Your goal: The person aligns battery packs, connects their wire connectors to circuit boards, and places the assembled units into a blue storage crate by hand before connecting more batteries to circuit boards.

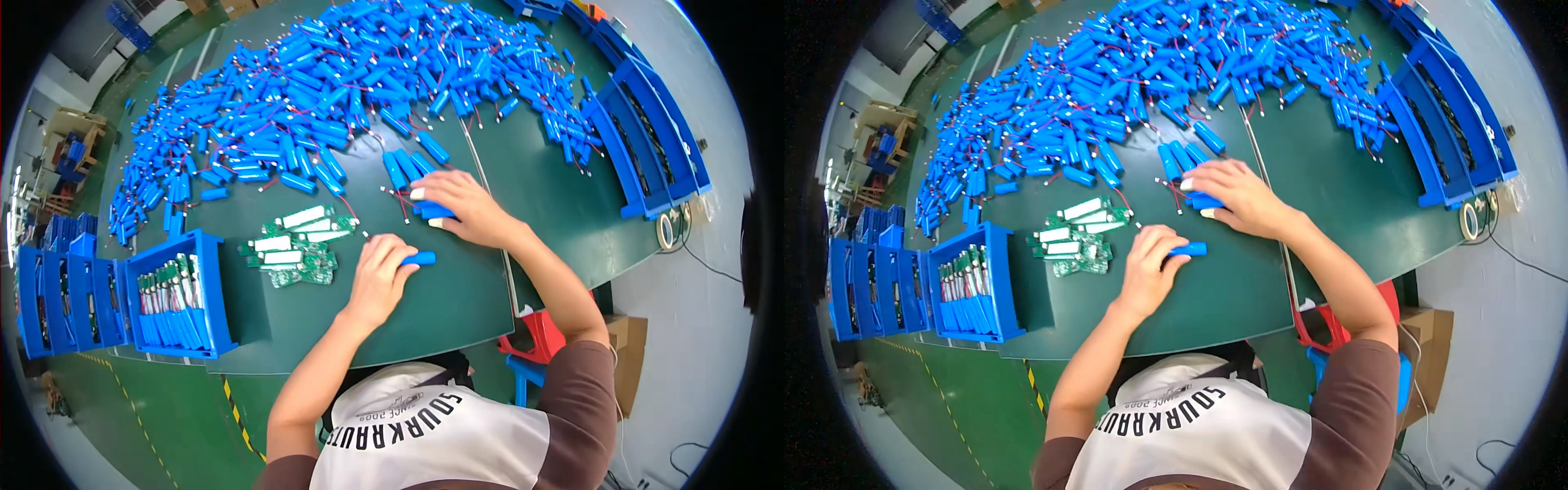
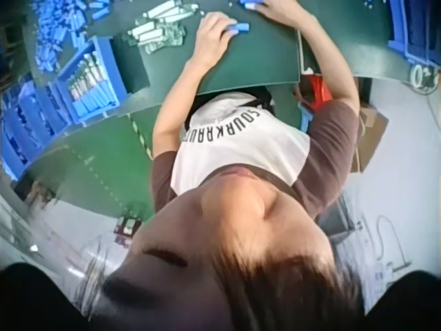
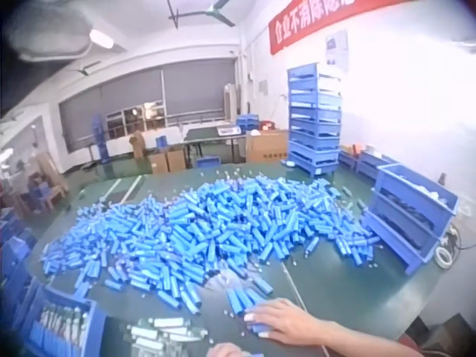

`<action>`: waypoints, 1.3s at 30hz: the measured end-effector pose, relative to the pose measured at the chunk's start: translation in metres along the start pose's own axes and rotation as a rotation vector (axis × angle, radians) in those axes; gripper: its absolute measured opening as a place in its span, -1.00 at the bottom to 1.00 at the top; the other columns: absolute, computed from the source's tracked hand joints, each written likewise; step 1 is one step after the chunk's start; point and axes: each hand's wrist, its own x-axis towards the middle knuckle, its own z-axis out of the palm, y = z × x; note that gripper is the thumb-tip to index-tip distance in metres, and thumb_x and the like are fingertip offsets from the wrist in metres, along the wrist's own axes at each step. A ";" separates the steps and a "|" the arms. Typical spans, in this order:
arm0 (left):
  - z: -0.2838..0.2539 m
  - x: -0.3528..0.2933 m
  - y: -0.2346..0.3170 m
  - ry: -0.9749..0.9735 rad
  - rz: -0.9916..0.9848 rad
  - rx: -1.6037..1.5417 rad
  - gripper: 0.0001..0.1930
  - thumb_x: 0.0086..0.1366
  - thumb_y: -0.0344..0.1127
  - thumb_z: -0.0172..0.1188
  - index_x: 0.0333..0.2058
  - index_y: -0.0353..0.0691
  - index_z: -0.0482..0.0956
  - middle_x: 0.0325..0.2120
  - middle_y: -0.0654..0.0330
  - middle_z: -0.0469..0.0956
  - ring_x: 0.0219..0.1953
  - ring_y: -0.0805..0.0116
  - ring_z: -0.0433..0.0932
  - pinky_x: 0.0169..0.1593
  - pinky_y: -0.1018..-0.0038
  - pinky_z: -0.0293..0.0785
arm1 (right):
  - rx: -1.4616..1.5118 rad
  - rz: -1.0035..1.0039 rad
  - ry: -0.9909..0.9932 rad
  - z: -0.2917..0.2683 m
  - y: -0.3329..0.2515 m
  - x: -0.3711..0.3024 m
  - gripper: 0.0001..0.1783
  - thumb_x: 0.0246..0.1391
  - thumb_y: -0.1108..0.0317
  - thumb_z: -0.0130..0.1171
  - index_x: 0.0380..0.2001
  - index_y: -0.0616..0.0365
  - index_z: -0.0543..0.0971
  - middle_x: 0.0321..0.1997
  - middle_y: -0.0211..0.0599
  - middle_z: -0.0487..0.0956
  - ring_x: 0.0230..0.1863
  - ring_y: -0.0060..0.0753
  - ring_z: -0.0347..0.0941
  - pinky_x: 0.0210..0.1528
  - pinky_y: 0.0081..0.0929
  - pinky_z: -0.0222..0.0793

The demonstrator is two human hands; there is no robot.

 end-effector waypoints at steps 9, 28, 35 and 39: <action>0.000 -0.008 0.000 -0.006 0.055 -0.021 -0.67 0.00 -0.51 0.49 -0.20 -0.25 0.66 -0.28 0.13 0.55 -0.15 0.10 0.55 -0.13 0.25 0.50 | -0.025 0.300 0.128 -0.025 -0.034 -0.049 -0.53 -0.14 0.58 0.42 -0.08 0.19 0.56 -0.04 -0.19 0.60 0.02 -0.05 0.47 0.13 -0.19 0.44; 0.001 -0.023 0.027 -0.024 -0.159 -0.129 -0.52 0.05 -0.58 0.42 -0.01 -0.27 0.55 -0.06 0.00 0.51 0.02 -0.05 0.53 0.07 0.17 0.49 | -0.022 0.309 0.170 0.007 -0.057 -0.009 -0.78 0.08 0.55 0.21 -0.17 0.17 0.56 -0.16 -0.14 0.52 -0.08 -0.03 0.45 -0.07 -0.19 0.41; 0.006 -0.032 0.027 -0.031 -0.033 -0.017 -0.43 0.04 -0.61 0.40 0.09 -0.30 0.54 -0.09 -0.01 0.47 0.04 -0.05 0.51 0.06 0.15 0.48 | -0.229 0.181 0.119 -0.007 -0.050 -0.015 -0.58 0.00 0.60 0.28 -0.02 0.21 0.50 -0.09 -0.13 0.56 -0.05 -0.06 0.51 -0.02 -0.19 0.46; 0.002 -0.043 0.030 -0.031 -0.038 0.006 -0.46 0.03 -0.62 0.39 0.06 -0.30 0.58 -0.10 0.03 0.49 0.02 -0.01 0.53 0.02 0.16 0.52 | 0.627 0.549 0.583 -0.024 -0.068 -0.026 -0.67 0.15 0.68 0.17 -0.02 0.23 0.49 0.00 -0.14 0.58 0.00 -0.25 0.59 0.03 -0.31 0.57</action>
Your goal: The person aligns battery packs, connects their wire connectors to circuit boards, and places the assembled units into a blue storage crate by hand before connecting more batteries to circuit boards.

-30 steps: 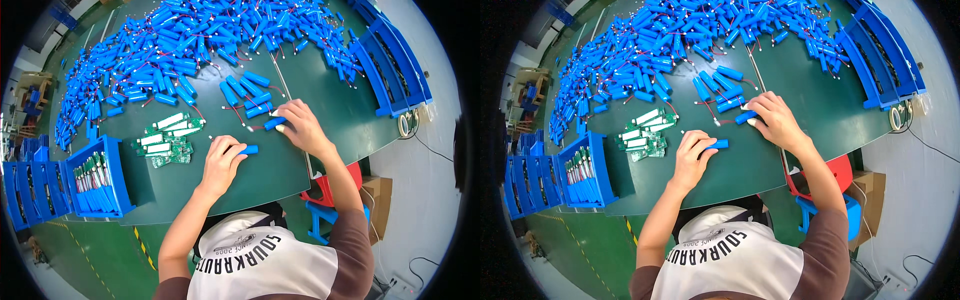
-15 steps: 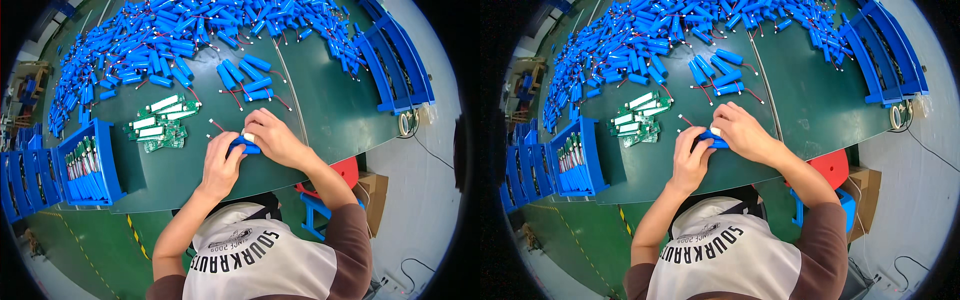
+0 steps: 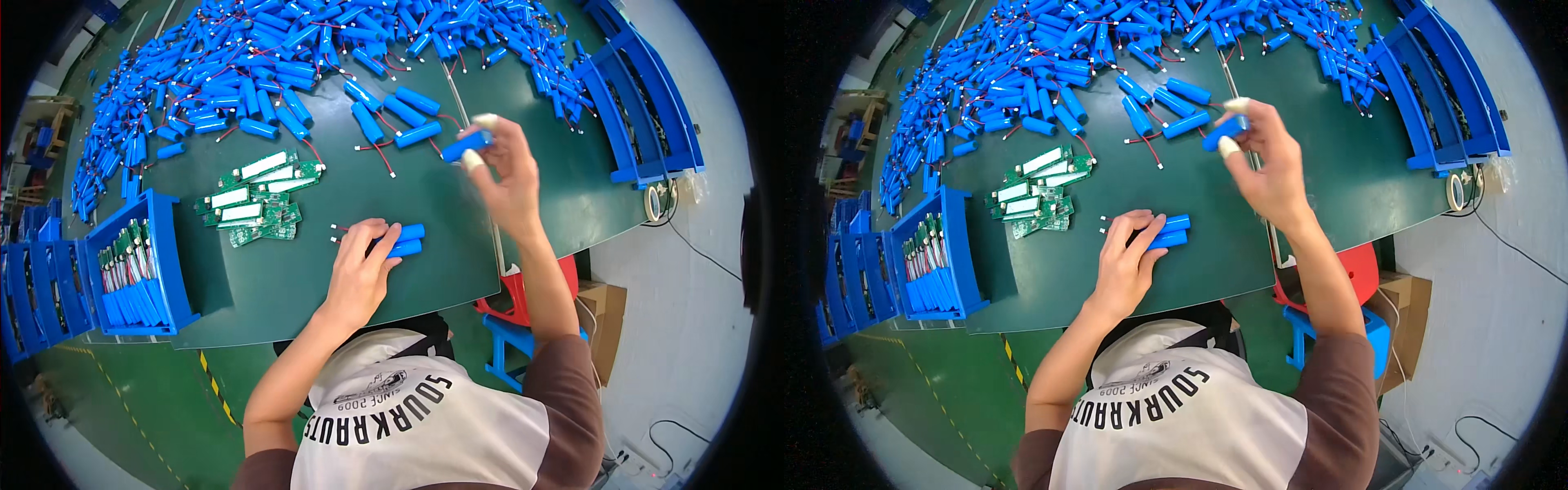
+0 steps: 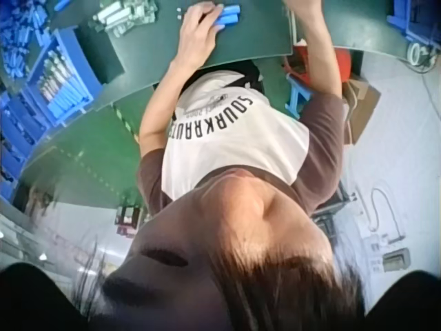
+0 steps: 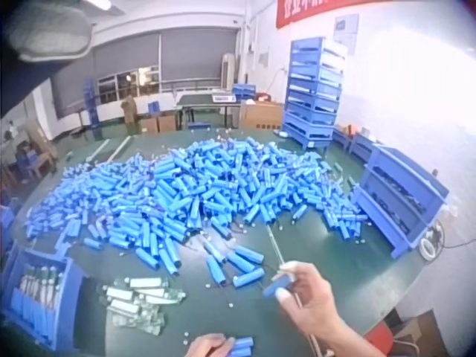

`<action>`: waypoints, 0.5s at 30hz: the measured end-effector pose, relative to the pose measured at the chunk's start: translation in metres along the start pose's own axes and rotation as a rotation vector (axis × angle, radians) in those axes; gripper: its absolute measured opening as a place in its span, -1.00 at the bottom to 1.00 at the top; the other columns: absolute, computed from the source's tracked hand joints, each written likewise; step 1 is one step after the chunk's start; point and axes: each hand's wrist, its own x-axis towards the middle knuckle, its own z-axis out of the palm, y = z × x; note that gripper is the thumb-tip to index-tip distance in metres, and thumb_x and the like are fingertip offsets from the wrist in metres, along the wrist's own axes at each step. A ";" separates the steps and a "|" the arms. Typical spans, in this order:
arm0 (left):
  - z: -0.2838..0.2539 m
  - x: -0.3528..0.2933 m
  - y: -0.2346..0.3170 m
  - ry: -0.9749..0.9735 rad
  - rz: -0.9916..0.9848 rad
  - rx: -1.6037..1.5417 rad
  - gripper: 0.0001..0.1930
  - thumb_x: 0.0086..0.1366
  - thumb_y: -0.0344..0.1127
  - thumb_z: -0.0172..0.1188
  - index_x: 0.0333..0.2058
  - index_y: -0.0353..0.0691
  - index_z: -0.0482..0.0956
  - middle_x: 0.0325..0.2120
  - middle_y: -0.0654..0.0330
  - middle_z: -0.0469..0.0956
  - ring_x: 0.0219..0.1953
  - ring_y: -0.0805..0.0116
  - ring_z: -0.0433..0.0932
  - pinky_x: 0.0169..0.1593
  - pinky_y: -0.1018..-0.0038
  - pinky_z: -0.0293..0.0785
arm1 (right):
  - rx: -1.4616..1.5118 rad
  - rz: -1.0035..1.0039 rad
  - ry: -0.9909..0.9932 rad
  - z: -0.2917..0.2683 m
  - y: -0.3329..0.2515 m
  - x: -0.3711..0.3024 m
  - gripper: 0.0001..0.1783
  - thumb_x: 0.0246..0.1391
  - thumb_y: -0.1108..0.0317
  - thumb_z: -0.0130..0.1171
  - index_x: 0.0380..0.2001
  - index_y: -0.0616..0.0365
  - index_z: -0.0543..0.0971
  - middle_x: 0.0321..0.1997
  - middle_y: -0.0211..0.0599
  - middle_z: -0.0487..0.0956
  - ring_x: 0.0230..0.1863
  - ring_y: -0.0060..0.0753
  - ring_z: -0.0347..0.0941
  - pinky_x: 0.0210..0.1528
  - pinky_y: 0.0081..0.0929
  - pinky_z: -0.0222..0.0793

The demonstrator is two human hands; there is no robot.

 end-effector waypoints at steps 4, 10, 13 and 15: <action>0.000 0.001 0.002 -0.024 0.022 -0.008 -0.46 0.03 -0.61 0.40 0.05 -0.29 0.59 -0.10 0.03 0.49 0.02 -0.02 0.53 0.03 0.16 0.52 | 0.078 -0.040 -0.277 -0.001 0.012 -0.028 -0.72 0.15 0.74 0.12 -0.09 0.25 0.50 0.06 -0.14 0.57 0.05 -0.29 0.58 0.08 -0.38 0.58; -0.001 0.005 0.005 -0.017 0.022 0.023 -0.52 0.04 -0.60 0.39 0.00 -0.30 0.57 -0.06 0.02 0.48 0.10 -0.06 0.49 0.09 0.14 0.49 | -0.178 0.000 -0.340 0.016 0.028 -0.048 -0.61 0.12 0.70 0.19 0.02 0.26 0.46 0.06 -0.20 0.66 0.12 -0.23 0.60 0.17 -0.33 0.52; -0.001 0.008 0.005 -0.032 0.049 0.058 -0.52 0.07 -0.62 0.37 0.01 -0.33 0.52 0.07 -0.03 0.43 0.21 -0.13 0.43 0.18 0.12 0.47 | -0.255 -0.064 -0.400 0.021 0.020 -0.046 -0.61 0.17 0.64 0.15 0.08 0.26 0.44 0.04 -0.20 0.67 0.13 -0.08 0.60 0.21 -0.25 0.49; 0.000 0.013 0.006 -0.049 0.056 0.033 -0.51 0.08 -0.64 0.35 0.02 -0.35 0.48 0.15 -0.07 0.39 0.27 -0.17 0.38 0.24 0.10 0.44 | -0.316 -0.093 -0.492 0.017 0.016 -0.036 -0.62 0.20 0.60 0.08 0.09 0.26 0.45 0.07 -0.14 0.64 0.21 0.10 0.52 0.28 -0.14 0.42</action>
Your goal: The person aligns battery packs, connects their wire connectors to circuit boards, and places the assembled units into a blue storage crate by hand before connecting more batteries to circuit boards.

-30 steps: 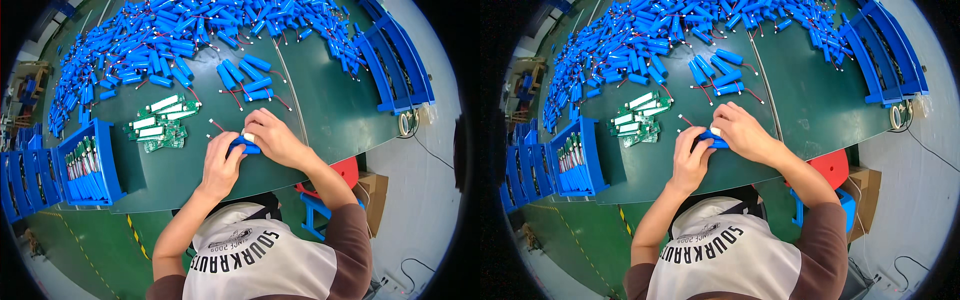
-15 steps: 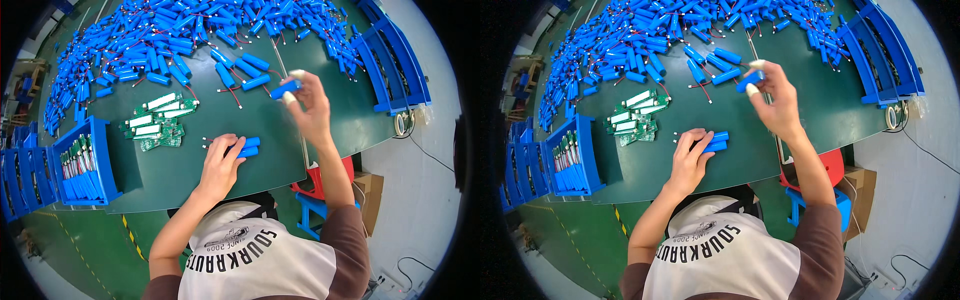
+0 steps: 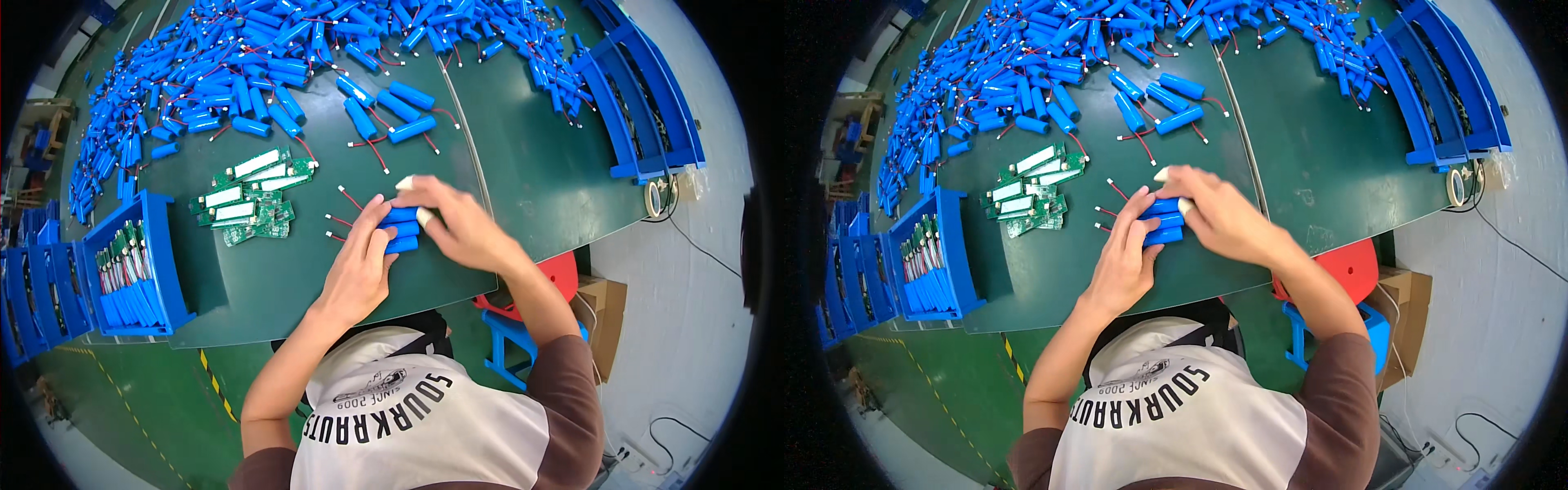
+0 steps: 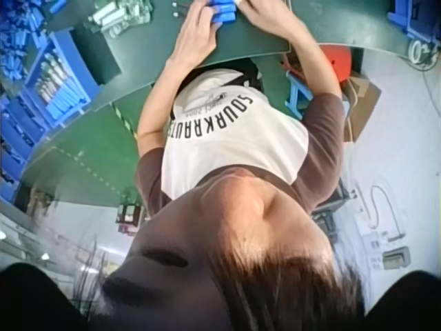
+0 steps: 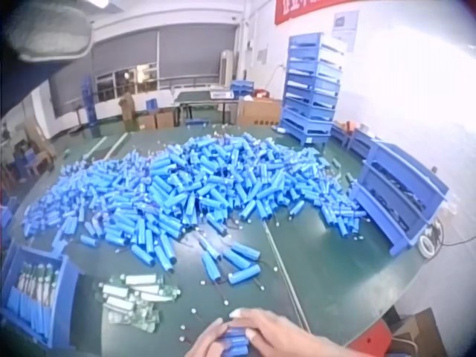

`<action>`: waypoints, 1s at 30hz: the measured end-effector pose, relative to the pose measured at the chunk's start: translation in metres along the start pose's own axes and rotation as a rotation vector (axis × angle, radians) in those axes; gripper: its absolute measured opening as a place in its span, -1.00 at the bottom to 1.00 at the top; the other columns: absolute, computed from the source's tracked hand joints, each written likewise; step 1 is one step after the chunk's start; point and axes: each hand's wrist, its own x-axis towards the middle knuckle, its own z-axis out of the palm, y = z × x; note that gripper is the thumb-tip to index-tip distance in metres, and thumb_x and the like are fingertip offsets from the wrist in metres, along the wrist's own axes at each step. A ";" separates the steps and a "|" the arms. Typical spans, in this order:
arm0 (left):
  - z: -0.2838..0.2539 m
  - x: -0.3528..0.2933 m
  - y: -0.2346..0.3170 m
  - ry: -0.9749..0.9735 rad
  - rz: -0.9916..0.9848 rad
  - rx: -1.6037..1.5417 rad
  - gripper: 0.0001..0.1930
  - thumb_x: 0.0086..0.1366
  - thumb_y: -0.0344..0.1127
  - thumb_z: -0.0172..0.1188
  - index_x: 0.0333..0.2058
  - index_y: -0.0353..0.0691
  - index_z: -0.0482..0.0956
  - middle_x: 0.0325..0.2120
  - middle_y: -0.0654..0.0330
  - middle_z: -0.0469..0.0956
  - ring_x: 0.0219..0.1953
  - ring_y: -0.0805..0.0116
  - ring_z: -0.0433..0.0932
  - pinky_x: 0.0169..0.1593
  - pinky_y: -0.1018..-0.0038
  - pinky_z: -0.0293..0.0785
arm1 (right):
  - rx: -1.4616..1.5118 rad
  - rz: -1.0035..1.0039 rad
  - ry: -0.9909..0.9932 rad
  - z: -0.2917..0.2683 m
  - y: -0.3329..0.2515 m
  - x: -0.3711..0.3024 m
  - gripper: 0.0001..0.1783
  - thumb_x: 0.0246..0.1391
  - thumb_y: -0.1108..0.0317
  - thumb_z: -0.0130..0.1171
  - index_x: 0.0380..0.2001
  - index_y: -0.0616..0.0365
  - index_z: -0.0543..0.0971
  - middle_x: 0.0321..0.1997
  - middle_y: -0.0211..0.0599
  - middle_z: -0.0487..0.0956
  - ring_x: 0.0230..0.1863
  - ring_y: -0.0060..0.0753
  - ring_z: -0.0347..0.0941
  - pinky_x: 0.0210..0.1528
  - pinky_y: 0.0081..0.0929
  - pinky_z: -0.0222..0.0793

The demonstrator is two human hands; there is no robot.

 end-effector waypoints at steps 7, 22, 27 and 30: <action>-0.001 0.007 -0.002 -0.238 -0.025 0.073 -0.31 0.21 -0.49 0.26 0.32 -0.36 0.27 0.24 -0.11 0.31 0.32 -0.16 0.27 0.35 0.02 0.24 | -0.693 -0.213 0.232 -0.043 0.040 0.062 -0.58 0.00 0.58 0.25 -0.01 0.16 0.53 -0.03 -0.15 0.56 0.03 -0.05 0.44 0.11 -0.19 0.32; -0.009 -0.006 -0.002 -0.276 0.034 0.029 -0.33 0.22 -0.43 0.28 0.30 -0.36 0.30 0.20 -0.10 0.34 0.30 -0.16 0.30 0.34 0.04 0.30 | -0.669 -0.152 0.196 -0.057 0.022 0.039 -0.68 0.03 0.57 0.25 -0.09 0.20 0.57 -0.06 -0.18 0.57 0.03 -0.04 0.47 0.08 -0.20 0.33; -0.011 -0.003 -0.001 -0.245 0.060 0.039 -0.33 0.18 -0.39 0.29 0.26 -0.43 0.31 0.25 -0.17 0.29 0.39 -0.17 0.21 0.44 0.07 0.20 | -0.412 0.087 0.138 -0.037 -0.021 -0.016 -0.74 0.00 0.59 0.26 -0.18 0.22 0.58 -0.16 -0.10 0.58 -0.04 0.05 0.49 0.02 -0.17 0.42; -0.007 0.004 0.002 -0.309 0.129 0.074 -0.33 0.20 -0.35 0.27 0.26 -0.46 0.29 0.29 -0.19 0.25 0.42 -0.18 0.17 0.48 0.03 0.12 | -0.325 -0.131 0.093 -0.006 -0.014 -0.015 -0.70 0.04 0.67 0.17 -0.12 0.23 0.58 -0.13 -0.06 0.59 -0.10 0.08 0.51 -0.03 -0.15 0.48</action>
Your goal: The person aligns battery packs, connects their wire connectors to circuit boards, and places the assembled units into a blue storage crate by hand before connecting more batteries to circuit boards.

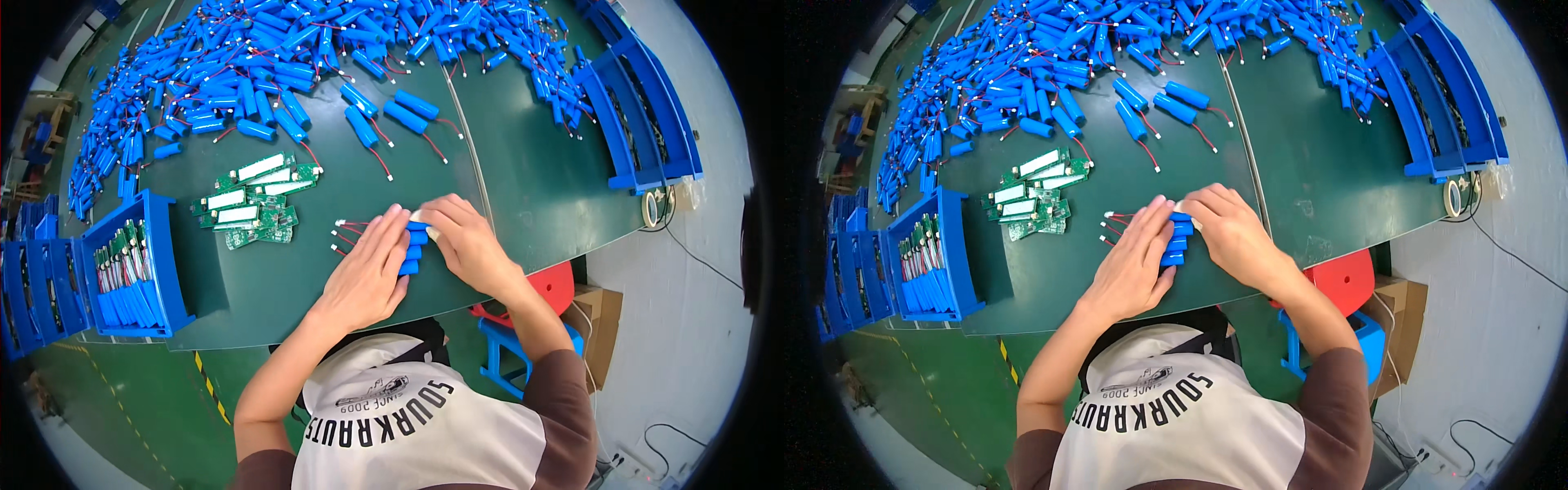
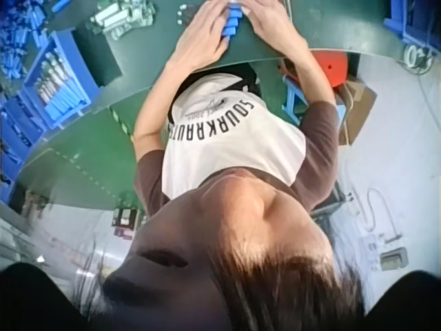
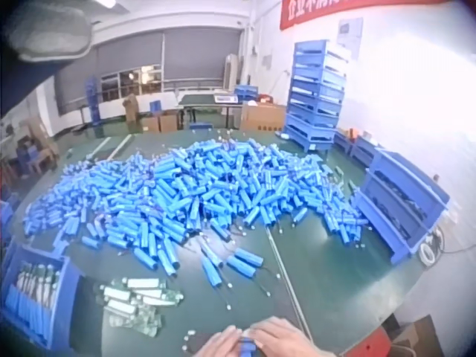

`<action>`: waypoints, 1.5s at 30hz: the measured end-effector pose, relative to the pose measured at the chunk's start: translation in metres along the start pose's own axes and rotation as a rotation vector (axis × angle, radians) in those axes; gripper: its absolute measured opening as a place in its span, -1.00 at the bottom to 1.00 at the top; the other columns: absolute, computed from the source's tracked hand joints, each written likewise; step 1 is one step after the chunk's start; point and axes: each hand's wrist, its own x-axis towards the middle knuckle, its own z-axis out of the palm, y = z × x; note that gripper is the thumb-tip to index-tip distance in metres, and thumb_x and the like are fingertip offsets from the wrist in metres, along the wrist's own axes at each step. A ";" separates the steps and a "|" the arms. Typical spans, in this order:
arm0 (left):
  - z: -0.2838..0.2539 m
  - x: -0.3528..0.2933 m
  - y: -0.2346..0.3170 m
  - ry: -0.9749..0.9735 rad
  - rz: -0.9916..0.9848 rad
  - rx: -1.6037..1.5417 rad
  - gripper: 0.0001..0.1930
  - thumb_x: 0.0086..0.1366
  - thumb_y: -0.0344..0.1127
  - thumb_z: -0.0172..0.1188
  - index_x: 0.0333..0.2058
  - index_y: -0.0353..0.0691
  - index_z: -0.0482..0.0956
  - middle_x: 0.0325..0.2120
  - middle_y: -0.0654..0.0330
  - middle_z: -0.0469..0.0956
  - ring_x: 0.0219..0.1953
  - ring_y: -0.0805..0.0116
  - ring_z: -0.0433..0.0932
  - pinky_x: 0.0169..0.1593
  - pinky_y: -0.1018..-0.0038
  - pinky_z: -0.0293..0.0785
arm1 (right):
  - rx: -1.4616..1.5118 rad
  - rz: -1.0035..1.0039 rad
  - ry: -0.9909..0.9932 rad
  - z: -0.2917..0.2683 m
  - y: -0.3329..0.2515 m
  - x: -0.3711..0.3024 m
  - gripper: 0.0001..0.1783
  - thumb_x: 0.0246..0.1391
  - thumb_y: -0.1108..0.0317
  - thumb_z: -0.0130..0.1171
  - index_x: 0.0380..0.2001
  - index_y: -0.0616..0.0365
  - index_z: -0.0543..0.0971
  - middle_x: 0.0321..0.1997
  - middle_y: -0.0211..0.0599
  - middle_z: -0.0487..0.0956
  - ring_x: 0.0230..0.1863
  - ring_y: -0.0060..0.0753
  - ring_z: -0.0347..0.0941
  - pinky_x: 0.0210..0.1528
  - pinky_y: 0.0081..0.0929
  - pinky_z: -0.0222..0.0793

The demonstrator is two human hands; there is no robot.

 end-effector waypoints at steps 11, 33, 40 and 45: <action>0.008 0.001 0.003 0.011 -0.115 0.024 -0.16 0.19 -0.11 0.39 0.30 -0.47 0.23 0.21 -0.15 0.25 0.29 -0.21 0.25 0.42 0.00 0.18 | -0.420 -0.594 -0.017 0.026 0.070 0.159 -0.70 0.06 0.57 0.15 -0.10 0.13 0.61 -0.08 -0.28 0.63 0.13 -0.10 0.45 0.20 -0.11 0.28; 0.004 -0.003 0.004 0.075 -0.204 0.079 -0.03 0.18 -0.02 0.41 0.34 -0.54 0.14 0.32 -0.35 0.11 0.45 -0.36 0.01 0.47 -0.11 0.04 | 0.326 0.226 -0.034 0.006 0.036 0.175 -0.55 0.07 0.41 0.36 0.02 0.25 0.47 -0.19 -0.19 0.61 -0.21 -0.38 0.61 -0.21 -0.41 0.56; 0.006 -0.004 0.002 0.088 -0.187 0.120 0.01 0.19 0.00 0.40 0.38 -0.53 0.08 0.43 -0.39 -0.10 0.49 -0.36 -0.10 0.48 -0.13 -0.03 | 0.410 -0.002 -0.132 0.018 0.053 0.060 -0.59 0.00 0.71 0.17 -0.03 0.25 0.57 0.04 -0.15 0.64 0.13 -0.12 0.58 0.22 -0.23 0.46; 0.008 -0.003 0.001 0.079 -0.197 0.094 0.04 0.17 0.00 0.41 0.42 -0.46 0.02 0.44 -0.39 -0.12 0.49 -0.36 -0.10 0.49 -0.13 -0.07 | 0.436 0.014 -0.158 0.019 0.042 0.049 -0.32 -0.05 0.80 -0.04 0.22 0.25 0.39 0.13 -0.08 0.62 0.22 -0.09 0.55 0.30 -0.19 0.41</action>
